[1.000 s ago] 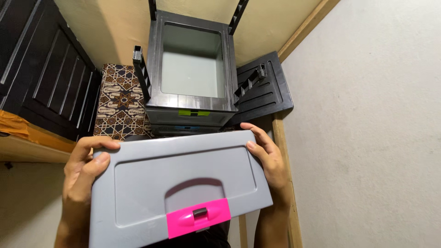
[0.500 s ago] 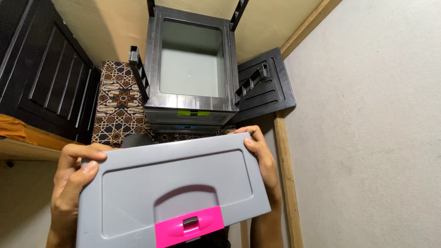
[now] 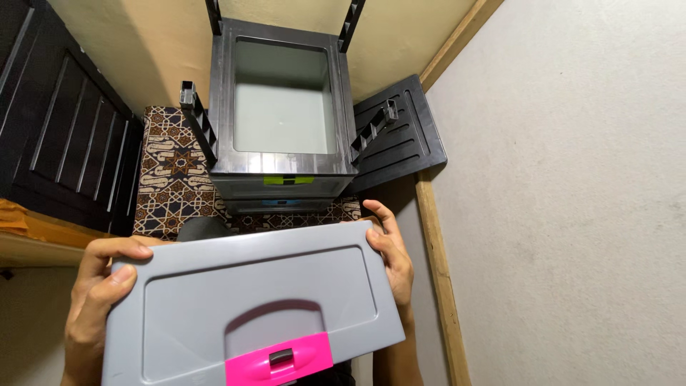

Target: The person assembles a plastic storage container by attaching black side clips to a dark gray frame, then placing a light gray bin with a pink latch into the frame. The person secures the bin and adjusts the latch.

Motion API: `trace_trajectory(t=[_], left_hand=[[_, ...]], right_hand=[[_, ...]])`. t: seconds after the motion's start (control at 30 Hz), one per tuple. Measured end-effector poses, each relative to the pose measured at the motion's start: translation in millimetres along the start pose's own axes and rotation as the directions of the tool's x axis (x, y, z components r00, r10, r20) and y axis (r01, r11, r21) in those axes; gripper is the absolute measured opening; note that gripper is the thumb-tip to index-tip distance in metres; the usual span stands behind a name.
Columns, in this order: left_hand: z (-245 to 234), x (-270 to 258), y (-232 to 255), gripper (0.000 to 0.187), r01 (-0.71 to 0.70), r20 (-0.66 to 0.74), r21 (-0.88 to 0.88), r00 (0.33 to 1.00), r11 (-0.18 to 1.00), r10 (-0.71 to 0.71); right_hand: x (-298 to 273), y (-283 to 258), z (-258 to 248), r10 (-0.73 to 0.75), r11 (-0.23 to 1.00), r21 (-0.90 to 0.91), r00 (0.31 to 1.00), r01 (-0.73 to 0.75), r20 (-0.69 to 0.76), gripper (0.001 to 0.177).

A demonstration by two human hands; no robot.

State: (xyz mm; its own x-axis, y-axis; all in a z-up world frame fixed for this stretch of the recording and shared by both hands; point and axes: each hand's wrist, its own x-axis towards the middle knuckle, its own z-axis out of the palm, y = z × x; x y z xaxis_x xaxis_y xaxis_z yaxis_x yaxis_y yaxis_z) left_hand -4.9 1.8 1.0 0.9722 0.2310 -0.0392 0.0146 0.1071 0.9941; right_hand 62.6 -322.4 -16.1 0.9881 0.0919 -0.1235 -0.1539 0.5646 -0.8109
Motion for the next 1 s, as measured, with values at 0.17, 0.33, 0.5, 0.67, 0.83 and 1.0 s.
trace_trajectory(t=[0.17, 0.33, 0.5, 0.67, 0.83, 1.0], left_hand=[[-7, 1, -4, 0.033, 0.037, 0.013, 0.025, 0.999, 0.999, -0.037], [-28, 13, 10, 0.026, -0.036, 0.122, 0.227, 0.993, 0.973, 0.009], [-45, 22, 15, 0.015, -0.132, 0.258, 0.352, 0.965, 0.927, 0.039], [-47, 11, 0, 0.016, 0.009, 0.195, 0.179, 0.980, 0.984, -0.045], [-46, 37, 12, 0.017, -0.207, 0.407, 0.348, 0.912, 0.914, 0.052], [-12, 54, 63, 0.007, -0.750, 0.713, 0.642, 0.660, 0.159, 0.238]], right_hand=[[-3, -7, 2, 0.037, 0.999, 0.019, 0.999, -0.038, 0.038, 0.050], [-4, -15, 20, 0.144, 0.986, 0.062, 0.981, -0.153, 0.133, 0.046], [-10, -20, 35, 0.083, 0.989, 0.117, 0.996, -0.087, 0.038, 0.047], [-10, -29, 32, 0.098, 0.983, 0.147, 0.993, -0.106, 0.061, 0.050], [-16, -20, 23, -0.012, 0.987, 0.158, 0.998, 0.003, 0.055, 0.053], [-15, -7, 16, 0.052, 0.982, 0.176, 0.997, -0.061, 0.058, 0.062]])
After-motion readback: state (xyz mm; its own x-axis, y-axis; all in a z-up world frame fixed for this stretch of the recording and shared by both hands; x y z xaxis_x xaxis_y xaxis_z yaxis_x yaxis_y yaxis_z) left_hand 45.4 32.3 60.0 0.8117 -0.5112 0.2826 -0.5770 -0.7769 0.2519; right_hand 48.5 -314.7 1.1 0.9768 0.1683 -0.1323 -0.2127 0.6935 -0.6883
